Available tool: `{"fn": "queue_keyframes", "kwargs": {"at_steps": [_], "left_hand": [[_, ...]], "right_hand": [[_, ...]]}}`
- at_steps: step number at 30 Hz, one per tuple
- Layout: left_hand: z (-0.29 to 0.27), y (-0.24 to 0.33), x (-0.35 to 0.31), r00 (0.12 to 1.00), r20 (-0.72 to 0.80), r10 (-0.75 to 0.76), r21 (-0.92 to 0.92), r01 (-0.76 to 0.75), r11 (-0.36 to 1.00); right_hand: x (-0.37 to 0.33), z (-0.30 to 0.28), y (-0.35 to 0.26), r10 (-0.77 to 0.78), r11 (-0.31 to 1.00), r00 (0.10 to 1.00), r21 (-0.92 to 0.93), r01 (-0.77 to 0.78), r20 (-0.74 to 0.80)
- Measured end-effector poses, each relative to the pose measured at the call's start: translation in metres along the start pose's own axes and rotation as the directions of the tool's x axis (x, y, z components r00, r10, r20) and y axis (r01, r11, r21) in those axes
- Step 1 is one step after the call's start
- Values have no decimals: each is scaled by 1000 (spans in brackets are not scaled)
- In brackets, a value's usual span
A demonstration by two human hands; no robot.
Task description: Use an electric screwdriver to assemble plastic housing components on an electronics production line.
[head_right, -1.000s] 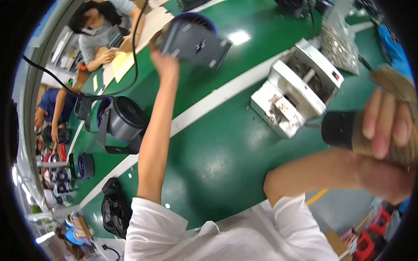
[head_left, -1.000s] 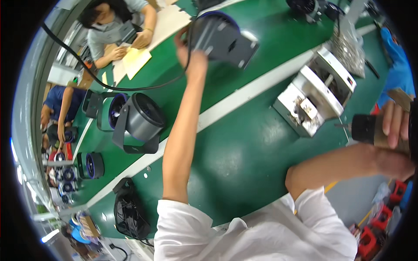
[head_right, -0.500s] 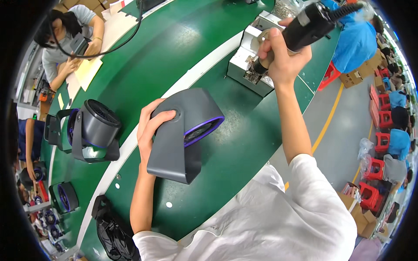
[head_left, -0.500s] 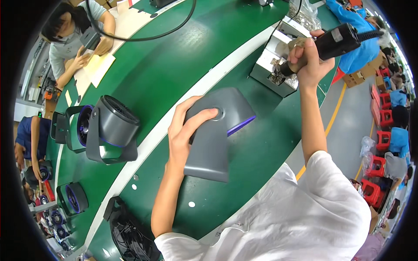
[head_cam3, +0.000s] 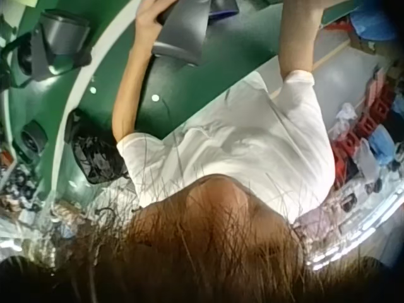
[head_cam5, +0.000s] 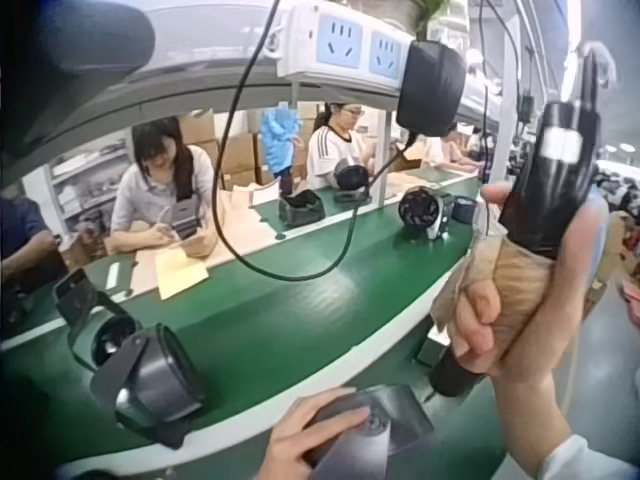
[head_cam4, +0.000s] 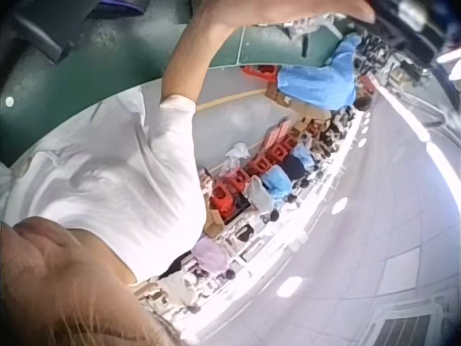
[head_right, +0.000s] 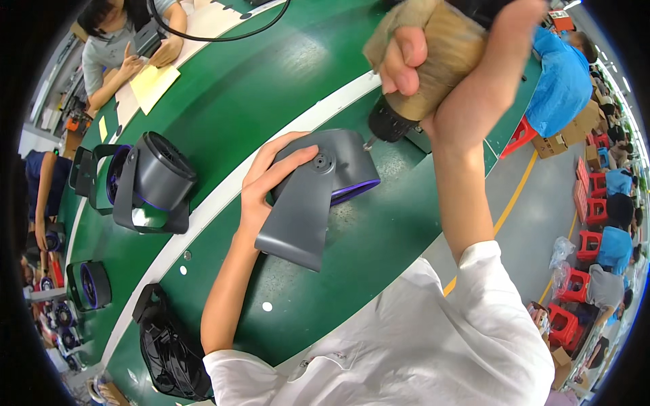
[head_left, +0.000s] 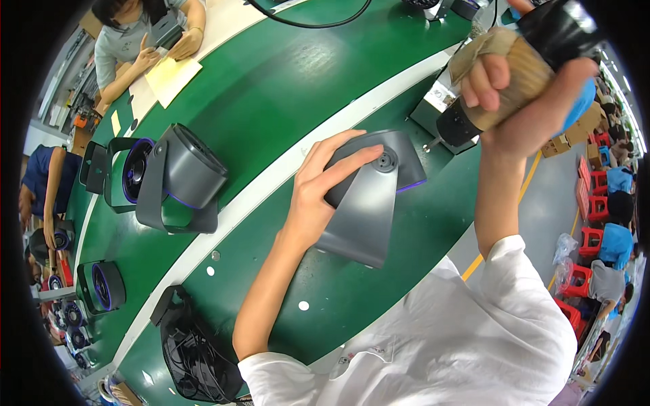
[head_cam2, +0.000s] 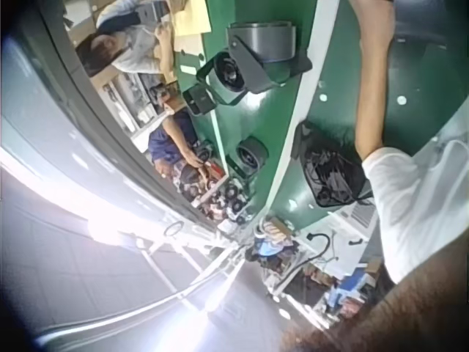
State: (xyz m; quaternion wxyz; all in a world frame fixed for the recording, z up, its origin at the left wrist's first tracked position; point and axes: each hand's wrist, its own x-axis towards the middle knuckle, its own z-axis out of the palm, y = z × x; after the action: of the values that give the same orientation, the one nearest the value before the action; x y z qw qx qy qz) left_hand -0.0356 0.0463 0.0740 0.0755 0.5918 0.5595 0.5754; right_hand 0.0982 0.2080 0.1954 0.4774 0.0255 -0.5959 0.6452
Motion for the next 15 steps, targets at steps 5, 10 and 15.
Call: {"fn": "queue_keyframes", "kwargs": {"at_steps": [5, 10, 15], "left_hand": [[0, -1, 1, 1000, 10, 11, -5, -11, 1000], [1, -2, 1, 1000, 0, 25, -39, -25, 999], [1, 0, -1, 999, -3, 51, -24, -51, 998]], "right_hand": [[-3, 21, 5, -12, 998, 991, -56, 20, 133], [-6, 59, 21, -133, 951, 987, 294, 100, 94], [-7, 63, 18, -97, 958, 994, 277, 78, 58]]}}
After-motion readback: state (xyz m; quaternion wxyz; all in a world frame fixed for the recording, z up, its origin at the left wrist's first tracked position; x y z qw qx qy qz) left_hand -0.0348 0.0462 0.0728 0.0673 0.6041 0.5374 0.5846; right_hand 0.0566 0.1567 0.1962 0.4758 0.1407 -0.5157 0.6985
